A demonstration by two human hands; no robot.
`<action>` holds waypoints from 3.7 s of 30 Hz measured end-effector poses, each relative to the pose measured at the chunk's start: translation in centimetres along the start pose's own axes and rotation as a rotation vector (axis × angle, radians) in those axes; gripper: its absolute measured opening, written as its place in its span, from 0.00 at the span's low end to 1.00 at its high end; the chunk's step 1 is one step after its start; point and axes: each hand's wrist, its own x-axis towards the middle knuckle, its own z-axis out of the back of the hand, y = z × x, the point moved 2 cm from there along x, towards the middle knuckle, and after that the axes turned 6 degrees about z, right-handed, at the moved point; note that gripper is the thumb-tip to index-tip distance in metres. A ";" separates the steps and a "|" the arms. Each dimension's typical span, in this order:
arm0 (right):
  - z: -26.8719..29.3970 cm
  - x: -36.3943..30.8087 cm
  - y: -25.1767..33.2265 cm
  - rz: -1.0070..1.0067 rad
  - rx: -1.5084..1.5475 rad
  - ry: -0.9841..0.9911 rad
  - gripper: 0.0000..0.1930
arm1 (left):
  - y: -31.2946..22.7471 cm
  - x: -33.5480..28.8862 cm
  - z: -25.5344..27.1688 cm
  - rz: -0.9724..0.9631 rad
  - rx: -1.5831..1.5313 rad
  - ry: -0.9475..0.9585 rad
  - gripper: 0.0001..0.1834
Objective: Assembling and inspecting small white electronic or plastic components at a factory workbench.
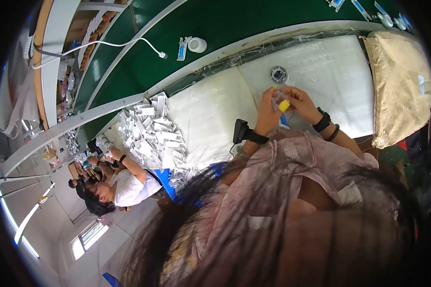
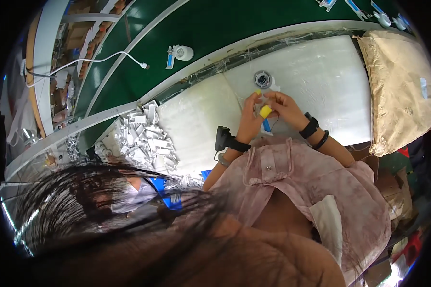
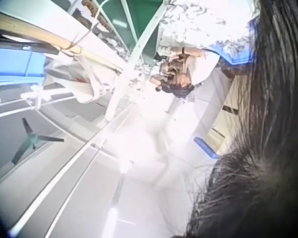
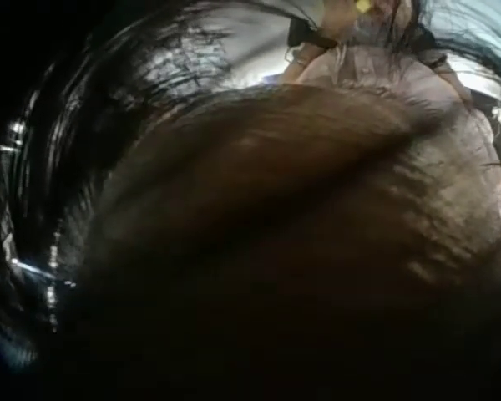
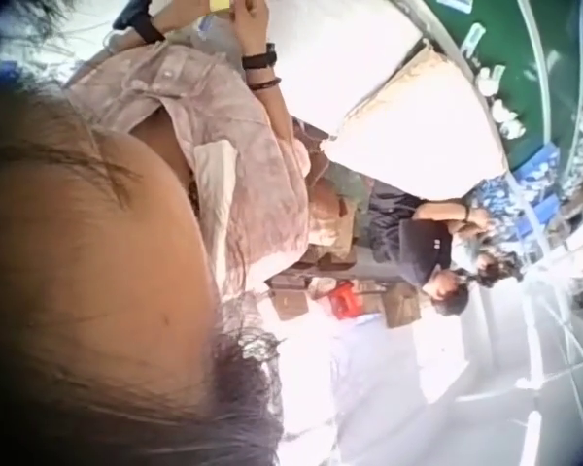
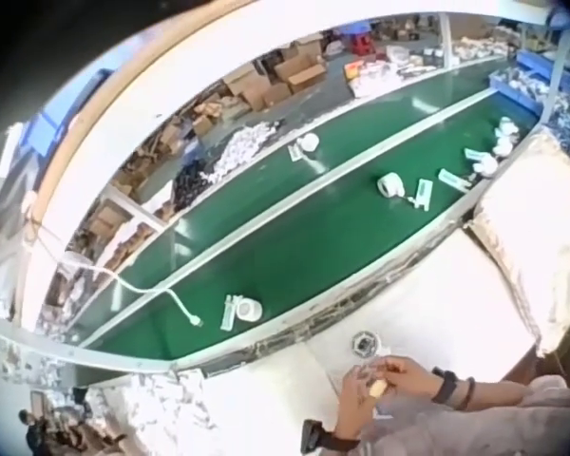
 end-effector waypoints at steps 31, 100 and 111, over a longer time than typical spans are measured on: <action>-3.6 -5.8 4.6 0.419 -0.981 -0.023 0.14 | -3.3 -5.1 3.6 0.712 -0.689 0.349 0.15; -5.2 -6.7 8.6 1.083 -0.968 -0.147 0.11 | -9.7 -4.2 2.2 0.274 -0.697 0.167 0.16; -5.1 -6.7 9.0 1.108 -1.006 -0.121 0.13 | -9.4 -4.2 1.9 0.141 -0.412 0.110 0.14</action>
